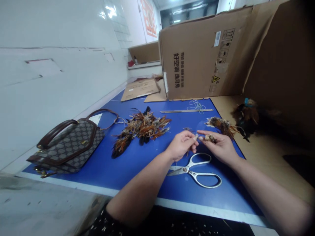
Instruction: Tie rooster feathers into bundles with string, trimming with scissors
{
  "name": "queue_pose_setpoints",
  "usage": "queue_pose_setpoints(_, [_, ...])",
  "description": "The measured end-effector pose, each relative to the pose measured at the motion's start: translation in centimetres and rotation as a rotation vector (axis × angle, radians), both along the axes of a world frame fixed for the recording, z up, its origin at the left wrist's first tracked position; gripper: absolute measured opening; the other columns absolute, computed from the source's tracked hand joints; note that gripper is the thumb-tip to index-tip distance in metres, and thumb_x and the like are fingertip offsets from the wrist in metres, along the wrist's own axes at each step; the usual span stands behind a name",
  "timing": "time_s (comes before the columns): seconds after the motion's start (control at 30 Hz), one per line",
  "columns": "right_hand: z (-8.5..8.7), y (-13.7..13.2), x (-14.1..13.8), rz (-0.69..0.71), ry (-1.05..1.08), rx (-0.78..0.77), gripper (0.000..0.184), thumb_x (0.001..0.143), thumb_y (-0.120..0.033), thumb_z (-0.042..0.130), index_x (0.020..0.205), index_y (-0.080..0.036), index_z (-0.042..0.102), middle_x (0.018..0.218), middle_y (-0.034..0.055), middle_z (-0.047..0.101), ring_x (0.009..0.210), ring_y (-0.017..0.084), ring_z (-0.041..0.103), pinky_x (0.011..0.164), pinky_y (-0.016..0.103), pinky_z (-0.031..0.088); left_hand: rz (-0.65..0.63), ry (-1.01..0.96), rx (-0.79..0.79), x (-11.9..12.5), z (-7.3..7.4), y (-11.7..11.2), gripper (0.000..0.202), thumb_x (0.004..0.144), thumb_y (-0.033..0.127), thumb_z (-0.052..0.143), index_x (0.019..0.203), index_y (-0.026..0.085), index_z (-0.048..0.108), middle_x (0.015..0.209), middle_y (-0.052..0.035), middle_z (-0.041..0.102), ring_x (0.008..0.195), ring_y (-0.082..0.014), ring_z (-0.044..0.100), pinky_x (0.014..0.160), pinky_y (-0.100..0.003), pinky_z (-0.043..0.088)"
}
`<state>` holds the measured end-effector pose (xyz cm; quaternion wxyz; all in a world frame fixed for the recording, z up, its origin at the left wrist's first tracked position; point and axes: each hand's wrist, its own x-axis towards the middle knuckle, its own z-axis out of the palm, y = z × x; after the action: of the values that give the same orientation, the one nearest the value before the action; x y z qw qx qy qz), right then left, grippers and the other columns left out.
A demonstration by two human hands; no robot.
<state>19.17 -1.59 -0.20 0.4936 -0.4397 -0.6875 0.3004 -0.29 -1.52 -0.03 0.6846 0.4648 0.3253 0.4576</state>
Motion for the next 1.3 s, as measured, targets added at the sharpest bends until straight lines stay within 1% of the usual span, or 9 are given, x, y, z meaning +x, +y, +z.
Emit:
queue_pose_setpoints(0.2, [-0.1,-0.3,-0.4,0.008,0.010,0.042,0.025,0.086,-0.037,0.074,0.102,-0.021,0.084,0.110,0.0096,0.082,0.098,0.027,0.080,0.093,0.041,0.064,0.014,-0.018,-0.023,0.0,-0.3,0.1,0.038,0.077,0.038,0.087,0.089,0.013,0.061,0.075,-0.0025,0.067,0.057,-0.0077,0.057,0.057,-0.024,0.050])
queue_pose_setpoints(0.47, [-0.4,-0.2,-0.7,-0.033,0.014,0.055,0.023,0.086,-0.034,0.073,0.102,-0.021,0.084,0.104,0.0080,0.083,0.092,0.025,0.080,0.090,0.039,0.065,-0.022,-0.076,-0.061,-0.1,-0.4,0.1,0.042,0.074,0.040,0.089,0.091,0.012,0.062,0.080,-0.0053,0.070,0.060,-0.0111,0.064,0.061,-0.028,0.056])
queue_pose_setpoints(0.63, [-0.6,-0.3,-0.7,-0.003,0.016,0.055,0.025,0.087,-0.038,0.073,0.100,-0.021,0.083,0.102,0.0092,0.083,0.089,0.025,0.080,0.087,0.040,0.065,-0.014,-0.085,-0.098,-0.2,-0.1,0.0,0.045,0.068,0.039,0.093,0.088,0.010,0.064,0.079,-0.0072,0.071,0.060,-0.0122,0.063,0.061,-0.030,0.057])
queue_pose_setpoints(0.73, [-0.4,-0.4,-0.5,0.029,-0.032,0.041,0.030,0.088,-0.043,0.071,0.104,-0.020,0.082,0.101,0.0091,0.083,0.086,0.024,0.078,0.084,0.037,0.064,0.000,-0.061,-0.096,-0.2,0.1,0.0,0.044,0.067,0.037,0.093,0.086,0.011,0.064,0.075,-0.0051,0.069,0.057,-0.0100,0.059,0.058,-0.028,0.053])
queue_pose_setpoints(0.83, [0.5,-0.5,-0.1,0.097,-0.116,-0.009,0.035,0.090,-0.047,0.069,0.108,-0.019,0.080,0.089,0.0065,0.081,0.074,0.019,0.073,0.072,0.030,0.060,0.119,-0.050,-0.010,-0.4,0.5,0.4,0.041,0.072,0.040,0.090,0.086,0.013,0.063,0.070,-0.0007,0.064,0.054,-0.0074,0.053,0.054,-0.025,0.046])
queue_pose_setpoints(0.97, [2.1,-0.7,0.8,0.455,-0.472,-0.156,0.033,0.092,-0.052,0.069,0.084,-0.021,0.074,0.070,0.0007,0.071,0.061,0.015,0.063,0.058,0.026,0.047,0.428,-0.134,0.160,-1.5,1.6,1.5,0.038,0.080,0.045,0.084,0.088,0.016,0.060,0.073,0.0020,0.060,0.056,-0.0066,0.052,0.056,-0.024,0.045])
queue_pose_setpoints(1.03, [2.7,-0.8,1.3,0.556,-0.705,-0.166,0.029,0.087,-0.050,0.075,0.081,-0.022,0.070,0.068,-0.0009,0.069,0.061,0.016,0.061,0.057,0.026,0.042,0.536,-0.178,0.193,-2.2,2.1,2.0,0.037,0.082,0.044,0.083,0.087,0.017,0.059,0.074,0.0025,0.058,0.056,-0.0064,0.050,0.056,-0.024,0.045])
queue_pose_setpoints(1.13, [2.9,-0.9,1.4,0.518,-0.917,-0.114,0.021,0.084,-0.044,0.077,0.083,-0.025,0.069,0.068,-0.0010,0.069,0.059,0.016,0.059,0.056,0.027,0.035,0.603,-0.199,0.199,-2.9,2.7,2.4,0.037,0.083,0.044,0.082,0.086,0.017,0.057,0.074,0.0026,0.058,0.056,-0.0062,0.049,0.054,-0.023,0.043])
queue_pose_setpoints(1.3, [2.2,-1.4,0.3,0.446,-0.975,-0.027,0.018,0.089,-0.034,0.068,0.075,-0.024,0.064,0.065,0.0008,0.067,0.057,0.016,0.057,0.056,0.028,0.029,0.636,-0.203,0.253,-2.9,3.0,2.0,0.037,0.084,0.046,0.082,0.090,0.018,0.059,0.077,0.0017,0.059,0.057,-0.0062,0.051,0.055,-0.022,0.043])
